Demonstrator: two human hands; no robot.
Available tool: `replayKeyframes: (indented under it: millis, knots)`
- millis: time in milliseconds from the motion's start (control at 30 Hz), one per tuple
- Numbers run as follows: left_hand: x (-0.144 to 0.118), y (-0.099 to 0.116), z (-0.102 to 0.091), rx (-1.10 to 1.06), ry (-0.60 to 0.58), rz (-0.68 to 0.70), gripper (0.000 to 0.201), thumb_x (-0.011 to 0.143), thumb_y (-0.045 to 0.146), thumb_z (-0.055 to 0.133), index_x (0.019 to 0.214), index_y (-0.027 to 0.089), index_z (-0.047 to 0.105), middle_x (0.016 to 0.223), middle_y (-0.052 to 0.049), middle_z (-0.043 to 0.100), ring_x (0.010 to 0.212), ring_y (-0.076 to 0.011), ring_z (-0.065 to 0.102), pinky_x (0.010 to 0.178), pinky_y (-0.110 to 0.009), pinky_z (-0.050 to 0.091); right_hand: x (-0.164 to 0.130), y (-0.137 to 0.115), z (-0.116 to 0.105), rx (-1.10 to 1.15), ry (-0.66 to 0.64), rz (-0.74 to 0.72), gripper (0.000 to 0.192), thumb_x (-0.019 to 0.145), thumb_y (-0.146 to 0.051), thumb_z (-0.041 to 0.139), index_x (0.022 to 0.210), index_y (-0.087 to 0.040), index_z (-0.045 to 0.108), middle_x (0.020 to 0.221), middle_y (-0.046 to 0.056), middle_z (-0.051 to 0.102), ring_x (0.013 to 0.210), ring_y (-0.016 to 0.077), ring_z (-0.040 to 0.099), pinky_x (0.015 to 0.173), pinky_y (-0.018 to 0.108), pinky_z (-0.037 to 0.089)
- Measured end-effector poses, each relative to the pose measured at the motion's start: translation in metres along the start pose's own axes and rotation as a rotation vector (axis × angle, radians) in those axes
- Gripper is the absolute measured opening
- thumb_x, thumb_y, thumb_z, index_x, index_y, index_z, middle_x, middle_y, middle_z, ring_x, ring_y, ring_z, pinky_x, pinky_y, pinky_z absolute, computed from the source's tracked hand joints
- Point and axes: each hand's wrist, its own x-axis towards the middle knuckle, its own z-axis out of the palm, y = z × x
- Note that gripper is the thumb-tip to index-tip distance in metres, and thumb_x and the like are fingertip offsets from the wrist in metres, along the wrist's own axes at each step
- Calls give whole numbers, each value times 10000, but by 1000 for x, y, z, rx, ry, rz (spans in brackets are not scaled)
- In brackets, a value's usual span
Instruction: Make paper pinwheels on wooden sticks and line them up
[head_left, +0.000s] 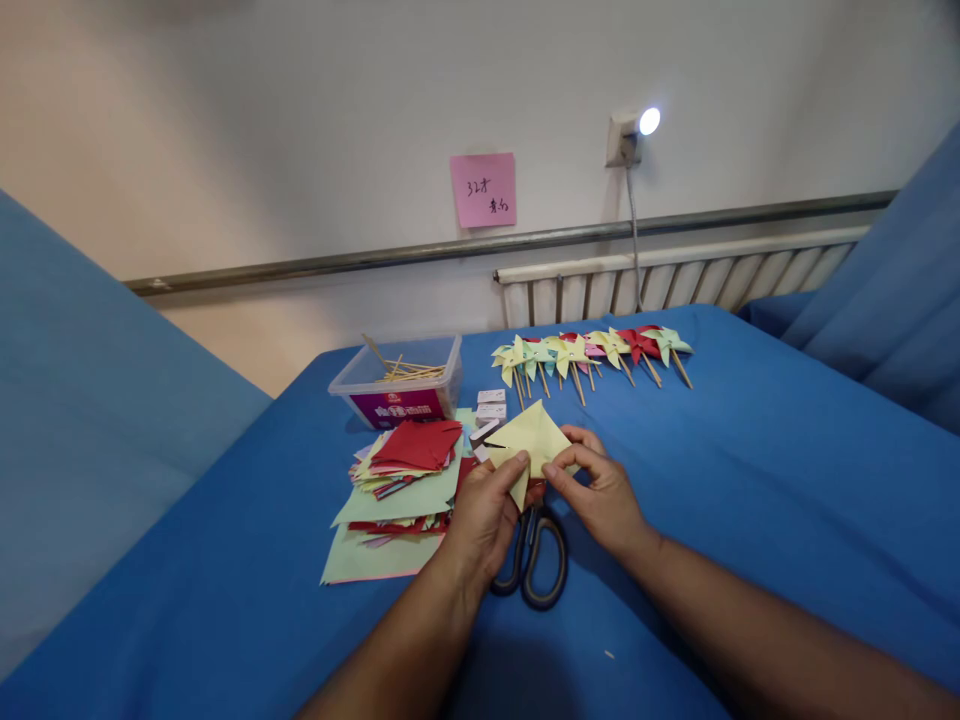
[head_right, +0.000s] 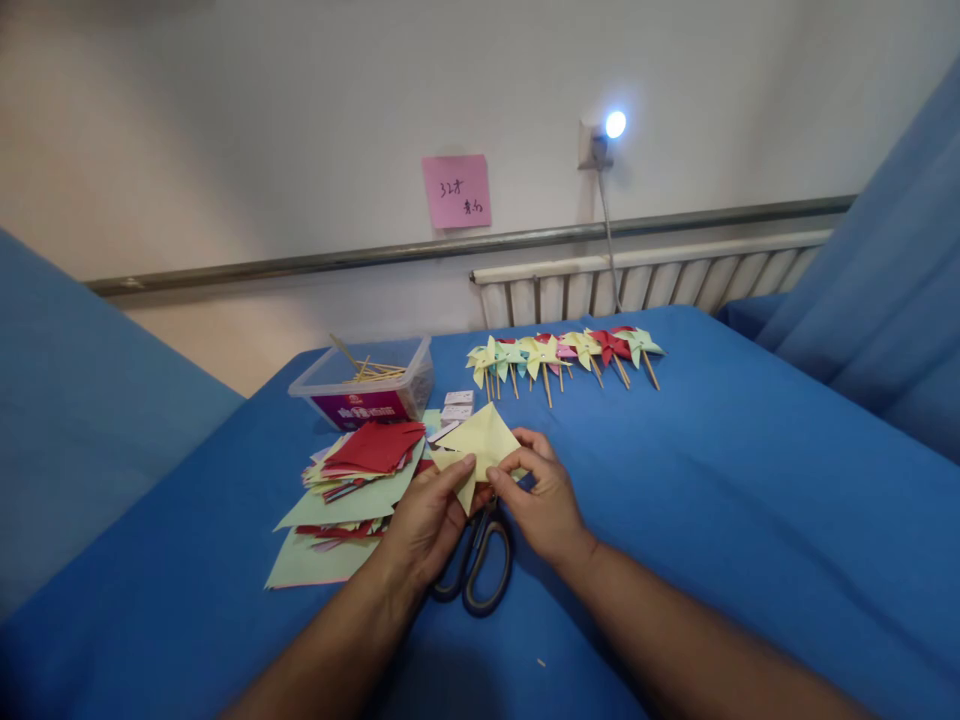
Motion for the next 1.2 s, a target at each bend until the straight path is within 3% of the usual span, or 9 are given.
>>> replayKeyframes:
  millis: [167,500,867,1200]
  knots:
    - [-1,1,-1,42,38,-8,251,709,211,767,936,117,713,951,-99,737,709,-142,670,632,-236,567,2,2,-2,-5,-21,49,175,771,-352,667,661,-219,638,1056,67,621,1102,249,563,991,383,385]
    - [-1,-2,3,23,-32,2,364,690,198,765,1033,102,694,983,-126,734,776,-193,692,633,-247,552,4,4,-2,-22,5,37,153,766,-320,652,661,-211,629,1005,52,635,971,210,611,915,348,432]
    - [-1,-5,3,70,-17,22,307,734,212,733,1016,95,697,979,-126,727,731,-156,664,587,-222,531,5,4,-6,-83,-67,25,139,735,-274,647,622,-214,593,853,29,628,937,209,609,872,339,442]
    - [0,-6,4,84,-39,29,344,691,222,766,1003,96,696,961,-118,730,730,-159,664,615,-232,528,5,3,-5,-58,-71,63,166,738,-284,644,612,-203,574,789,15,589,781,172,589,751,293,445]
